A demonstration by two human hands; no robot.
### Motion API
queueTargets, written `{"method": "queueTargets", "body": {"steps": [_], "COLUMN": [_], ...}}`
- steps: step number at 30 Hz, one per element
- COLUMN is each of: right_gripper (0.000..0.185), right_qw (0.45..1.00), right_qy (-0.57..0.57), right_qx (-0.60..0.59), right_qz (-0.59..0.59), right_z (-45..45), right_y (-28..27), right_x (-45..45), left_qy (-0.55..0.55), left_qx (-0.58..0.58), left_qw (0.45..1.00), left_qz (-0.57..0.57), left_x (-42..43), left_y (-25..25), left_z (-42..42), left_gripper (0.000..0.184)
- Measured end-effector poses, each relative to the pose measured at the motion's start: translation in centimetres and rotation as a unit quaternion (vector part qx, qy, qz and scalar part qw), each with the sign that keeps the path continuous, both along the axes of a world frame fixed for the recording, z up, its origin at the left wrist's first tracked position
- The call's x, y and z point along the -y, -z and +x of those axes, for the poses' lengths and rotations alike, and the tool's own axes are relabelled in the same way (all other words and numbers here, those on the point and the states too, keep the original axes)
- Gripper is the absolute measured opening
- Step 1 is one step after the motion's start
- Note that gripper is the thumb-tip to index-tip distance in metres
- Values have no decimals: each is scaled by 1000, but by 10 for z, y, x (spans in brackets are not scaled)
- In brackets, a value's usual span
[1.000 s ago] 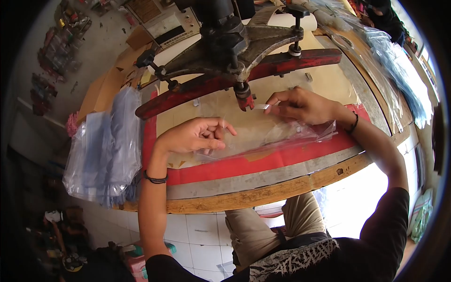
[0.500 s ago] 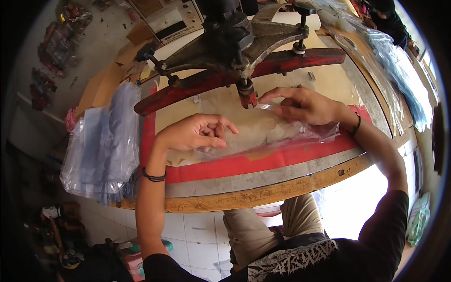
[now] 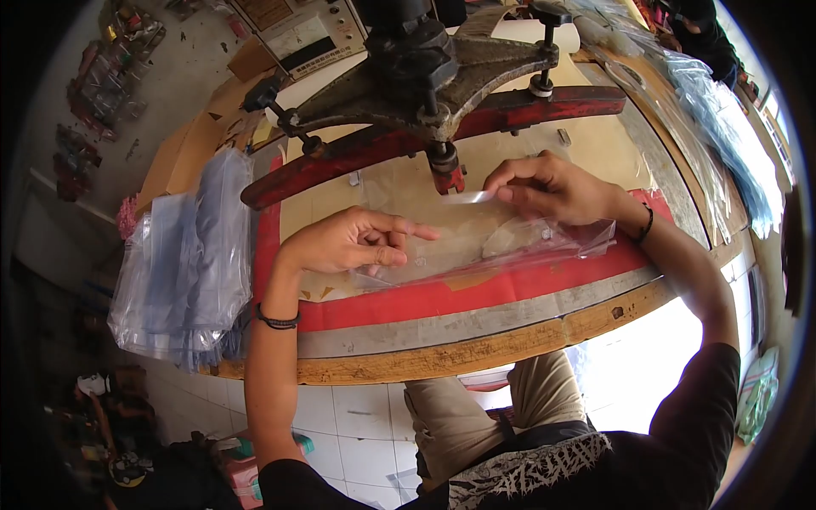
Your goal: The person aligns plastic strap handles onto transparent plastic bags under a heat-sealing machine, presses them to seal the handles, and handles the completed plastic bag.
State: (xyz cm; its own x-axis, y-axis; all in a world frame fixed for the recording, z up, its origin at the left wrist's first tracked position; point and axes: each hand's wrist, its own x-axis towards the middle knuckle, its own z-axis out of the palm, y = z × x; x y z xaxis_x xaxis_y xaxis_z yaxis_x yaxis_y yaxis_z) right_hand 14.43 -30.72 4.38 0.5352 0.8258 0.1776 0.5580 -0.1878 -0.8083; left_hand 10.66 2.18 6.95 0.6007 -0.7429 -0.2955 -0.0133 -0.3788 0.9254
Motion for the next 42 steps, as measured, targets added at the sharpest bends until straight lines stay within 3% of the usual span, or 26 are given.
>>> {"method": "queueTargets", "body": {"steps": [5,15,30,42], "right_gripper": [22,18,16,16], "right_qw": [997,999,988,984], "right_qy": [40,46,107,166], "right_qx": [-42,18,64,55], "right_qz": [-47,14,96,42], "right_z": [-10,-8,-13,-9], "right_y": [-18,-9,-10,-8], "right_x": [-3,-4,-9,-12], "left_qy": [-6,-72,-30,-112], "left_qx": [0,54,74,58], "left_qw": [1000,995,986,990], "left_qz": [-19,-46,-146,-69], "left_x": [-1,5,2,15], "left_y": [-1,6,13,5], "left_z": [0,-1,1,-4], "left_gripper": [24,33,15,23]}}
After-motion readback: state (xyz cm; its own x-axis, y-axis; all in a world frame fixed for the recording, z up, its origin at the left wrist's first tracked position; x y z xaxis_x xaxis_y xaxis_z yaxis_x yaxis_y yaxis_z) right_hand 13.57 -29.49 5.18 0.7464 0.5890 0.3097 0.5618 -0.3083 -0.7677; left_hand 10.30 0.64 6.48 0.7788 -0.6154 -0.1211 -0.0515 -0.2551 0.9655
